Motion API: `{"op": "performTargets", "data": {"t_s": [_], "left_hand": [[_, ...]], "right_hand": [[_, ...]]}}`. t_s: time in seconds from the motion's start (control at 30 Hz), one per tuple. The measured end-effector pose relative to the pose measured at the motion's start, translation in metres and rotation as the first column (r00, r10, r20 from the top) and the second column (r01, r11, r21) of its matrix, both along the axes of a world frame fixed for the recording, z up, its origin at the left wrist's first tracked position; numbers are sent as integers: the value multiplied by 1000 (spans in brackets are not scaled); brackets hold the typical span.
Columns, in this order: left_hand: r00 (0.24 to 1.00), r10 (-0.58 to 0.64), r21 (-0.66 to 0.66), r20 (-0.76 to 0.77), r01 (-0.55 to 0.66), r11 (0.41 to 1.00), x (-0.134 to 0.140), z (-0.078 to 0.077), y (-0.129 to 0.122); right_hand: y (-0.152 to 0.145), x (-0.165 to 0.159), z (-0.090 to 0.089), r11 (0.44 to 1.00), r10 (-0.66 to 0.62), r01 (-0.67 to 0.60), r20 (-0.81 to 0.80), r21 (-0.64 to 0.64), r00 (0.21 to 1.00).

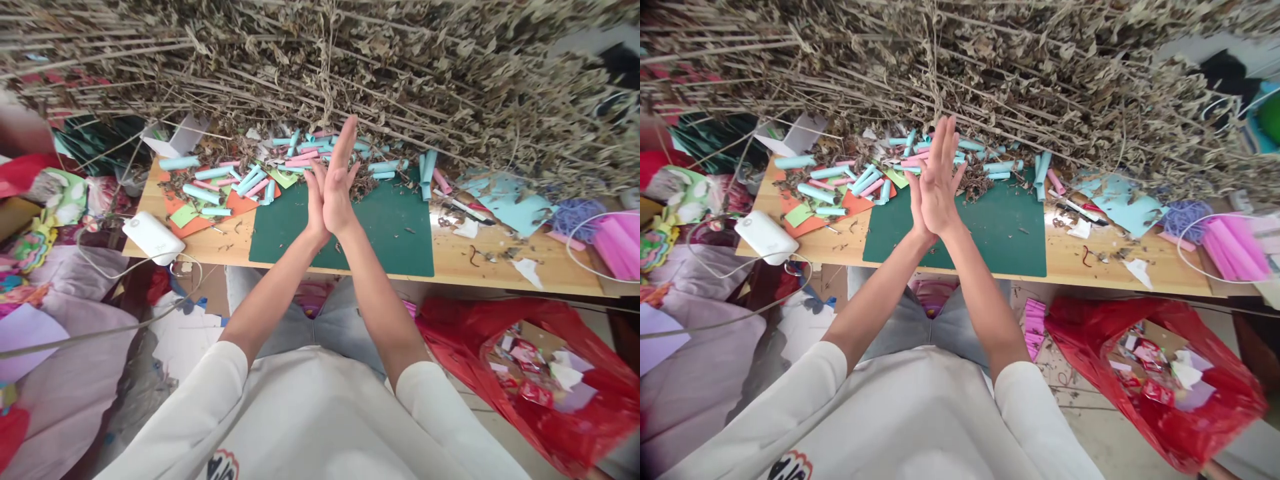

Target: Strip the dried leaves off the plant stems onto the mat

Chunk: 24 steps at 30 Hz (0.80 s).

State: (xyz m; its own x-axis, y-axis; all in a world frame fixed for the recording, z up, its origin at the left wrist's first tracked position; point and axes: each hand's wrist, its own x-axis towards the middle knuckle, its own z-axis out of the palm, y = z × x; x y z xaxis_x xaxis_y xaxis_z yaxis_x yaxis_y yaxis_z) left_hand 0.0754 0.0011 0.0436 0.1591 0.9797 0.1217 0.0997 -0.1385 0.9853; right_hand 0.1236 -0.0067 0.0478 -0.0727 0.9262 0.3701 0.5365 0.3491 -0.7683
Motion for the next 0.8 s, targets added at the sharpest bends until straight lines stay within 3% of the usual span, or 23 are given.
{"op": "performTargets", "data": {"t_s": [0.1, 0.23, 0.33, 0.4, 0.47, 0.53, 0.63, 0.73, 0.8], "left_hand": [[995, 98, 63, -4, -98, 993, -6, -9, -1], [982, 179, 144, -54, -169, 975, -19, -30, 7], [985, 156, 136, -75, -145, 980, -38, -44, 6], [996, 72, 88, -55, -67, 994, -57, -46, -1], [998, 51, 81, -49, -46, 996, -79, -41, -14], [980, 11, 108, -198, 11, 994, -99, -31, -33], [822, -57, 126, -566, 155, 980, -116, -22, -64], [681, -81, 118, -728, 241, 963, -115, -26, -84], [640, -21, 160, -768, 224, 961, -108, -34, -87]], "right_hand": [[8, 12, -7, 999, -13, 14, 30, -43, 999], [4, 33, -34, 991, -76, 67, -84, -113, 994], [-6, 48, -43, 996, -65, 52, -212, -67, 975], [-16, 64, -41, 996, -88, 80, -230, -46, 969], [-29, 88, -36, 983, -176, 166, -156, -72, 972], [-45, 120, -33, 950, -301, 300, -1, -84, 954], [-63, 168, -37, 837, -496, 541, 311, -74, 810], [-72, 194, -45, 755, -508, 648, 540, -96, 671], [-74, 192, -48, 727, -500, 681, 614, -86, 611]]}}
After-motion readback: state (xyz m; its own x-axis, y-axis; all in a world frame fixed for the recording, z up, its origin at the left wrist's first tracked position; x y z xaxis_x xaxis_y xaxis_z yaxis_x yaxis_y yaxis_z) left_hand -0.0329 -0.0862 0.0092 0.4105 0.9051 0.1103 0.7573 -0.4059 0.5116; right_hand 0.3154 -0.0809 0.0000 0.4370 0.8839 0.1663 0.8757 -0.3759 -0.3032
